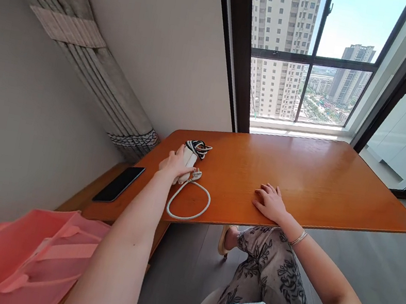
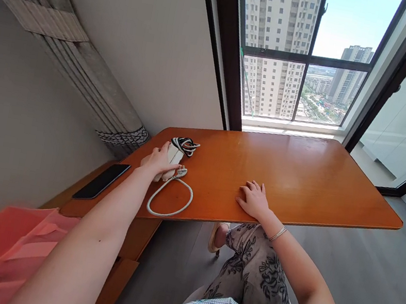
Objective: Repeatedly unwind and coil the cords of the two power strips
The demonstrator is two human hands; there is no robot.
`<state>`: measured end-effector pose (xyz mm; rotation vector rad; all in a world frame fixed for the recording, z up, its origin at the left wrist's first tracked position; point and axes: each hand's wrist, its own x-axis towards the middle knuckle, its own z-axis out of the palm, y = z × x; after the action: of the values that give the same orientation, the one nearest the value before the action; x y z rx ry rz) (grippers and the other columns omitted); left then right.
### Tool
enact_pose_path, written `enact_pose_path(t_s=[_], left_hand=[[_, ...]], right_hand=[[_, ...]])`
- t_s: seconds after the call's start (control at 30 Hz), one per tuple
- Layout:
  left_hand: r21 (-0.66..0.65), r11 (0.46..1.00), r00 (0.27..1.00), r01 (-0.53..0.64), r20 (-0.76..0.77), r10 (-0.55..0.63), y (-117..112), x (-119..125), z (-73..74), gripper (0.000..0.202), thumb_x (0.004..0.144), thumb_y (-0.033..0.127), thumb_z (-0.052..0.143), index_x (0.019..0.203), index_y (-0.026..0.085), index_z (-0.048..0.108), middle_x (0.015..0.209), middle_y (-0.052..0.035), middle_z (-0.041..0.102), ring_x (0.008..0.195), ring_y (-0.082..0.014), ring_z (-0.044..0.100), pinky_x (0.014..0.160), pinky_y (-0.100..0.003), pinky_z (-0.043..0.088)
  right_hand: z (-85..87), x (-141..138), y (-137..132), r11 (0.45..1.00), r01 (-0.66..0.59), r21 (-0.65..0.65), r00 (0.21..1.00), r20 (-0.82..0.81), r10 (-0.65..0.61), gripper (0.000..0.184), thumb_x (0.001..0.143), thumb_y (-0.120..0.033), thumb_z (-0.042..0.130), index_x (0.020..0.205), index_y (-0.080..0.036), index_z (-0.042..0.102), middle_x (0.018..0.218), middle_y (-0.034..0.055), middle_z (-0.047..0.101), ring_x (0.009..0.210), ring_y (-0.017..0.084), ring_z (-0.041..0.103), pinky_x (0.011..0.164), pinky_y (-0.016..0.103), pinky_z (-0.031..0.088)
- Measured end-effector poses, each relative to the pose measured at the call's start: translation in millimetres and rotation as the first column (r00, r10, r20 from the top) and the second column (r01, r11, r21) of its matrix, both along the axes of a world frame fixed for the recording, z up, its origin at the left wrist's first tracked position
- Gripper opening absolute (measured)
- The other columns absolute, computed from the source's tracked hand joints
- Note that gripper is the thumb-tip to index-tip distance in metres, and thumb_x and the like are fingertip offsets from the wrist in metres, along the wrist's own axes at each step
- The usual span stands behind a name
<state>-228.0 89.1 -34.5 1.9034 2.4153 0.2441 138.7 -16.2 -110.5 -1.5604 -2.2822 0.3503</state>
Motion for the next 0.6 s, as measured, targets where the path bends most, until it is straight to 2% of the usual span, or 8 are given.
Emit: enact_pose_path(t_s=[0.13, 0.23, 0.37, 0.47, 0.6], left_hand=[[0.019, 0.997, 0.995, -0.075, 0.071, 0.074, 1, -9, -4.3, 0.108, 0.080, 0.065, 0.057, 0.159, 0.007, 0.010, 0.152, -0.0331, 0.036, 0.133, -0.0462, 0.047, 0.105, -0.057, 0.041], [0.025, 0.994, 0.990, -0.102, 0.097, 0.099, 3, -15, -6.7, 0.096, 0.085, 0.059, 0.052, 0.154, 0.001, 0.019, 0.150, -0.0334, 0.039, 0.136, -0.0441, 0.045, 0.109, -0.054, 0.038], [-0.019, 0.995, 0.993, -0.096, 0.065, 0.097, 4, -23, -11.8, 0.084, 0.085, 0.058, 0.052, 0.147, 0.004, 0.037, 0.150, -0.0314, 0.040, 0.138, -0.0429, 0.044, 0.110, -0.052, 0.038], [-0.005, 0.995, 0.995, -0.097, 0.037, 0.097, 3, -28, -16.3, 0.080, 0.087, 0.059, 0.047, 0.147, 0.007, 0.041, 0.155, -0.0290, 0.036, 0.139, -0.0426, 0.042, 0.110, -0.053, 0.037], [0.031, 0.998, 0.997, -0.057, -0.057, 0.058, 3, -30, -17.2, 0.073, 0.084, 0.058, 0.053, 0.141, 0.013, 0.051, 0.155, -0.0258, 0.038, 0.138, -0.0433, 0.043, 0.110, -0.058, 0.036]], right_hand=[[0.4, 0, -1, 1.000, -0.002, 0.006, 1.000, 0.008, 0.002, 0.046, 0.094, -0.041, 0.058, 0.135, -0.020, 0.060, 0.151, 0.0153, 0.048, 0.148, 0.031, 0.032, 0.122, 0.058, 0.014], [2.1, 0, -2, 1.000, -0.001, 0.001, 1.000, 0.015, 0.001, 0.046, 0.094, -0.041, 0.058, 0.136, -0.020, 0.060, 0.152, 0.0154, 0.047, 0.148, 0.031, 0.032, 0.122, 0.057, 0.015], [5.2, -1, -4, 1.000, 0.001, -0.011, 1.000, 0.023, 0.000, 0.046, 0.096, -0.039, 0.057, 0.137, -0.018, 0.059, 0.152, 0.0150, 0.047, 0.148, 0.032, 0.031, 0.122, 0.057, 0.015], [6.2, -1, -5, 1.000, -0.002, -0.004, 1.000, 0.029, 0.002, 0.046, 0.096, -0.038, 0.056, 0.136, -0.018, 0.059, 0.152, 0.0146, 0.048, 0.148, 0.032, 0.032, 0.123, 0.056, 0.016], [5.5, -1, -6, 1.000, -0.003, 0.007, 0.999, 0.042, 0.003, 0.045, 0.096, -0.039, 0.056, 0.136, -0.018, 0.059, 0.152, 0.0142, 0.048, 0.148, 0.031, 0.033, 0.122, 0.056, 0.018]])
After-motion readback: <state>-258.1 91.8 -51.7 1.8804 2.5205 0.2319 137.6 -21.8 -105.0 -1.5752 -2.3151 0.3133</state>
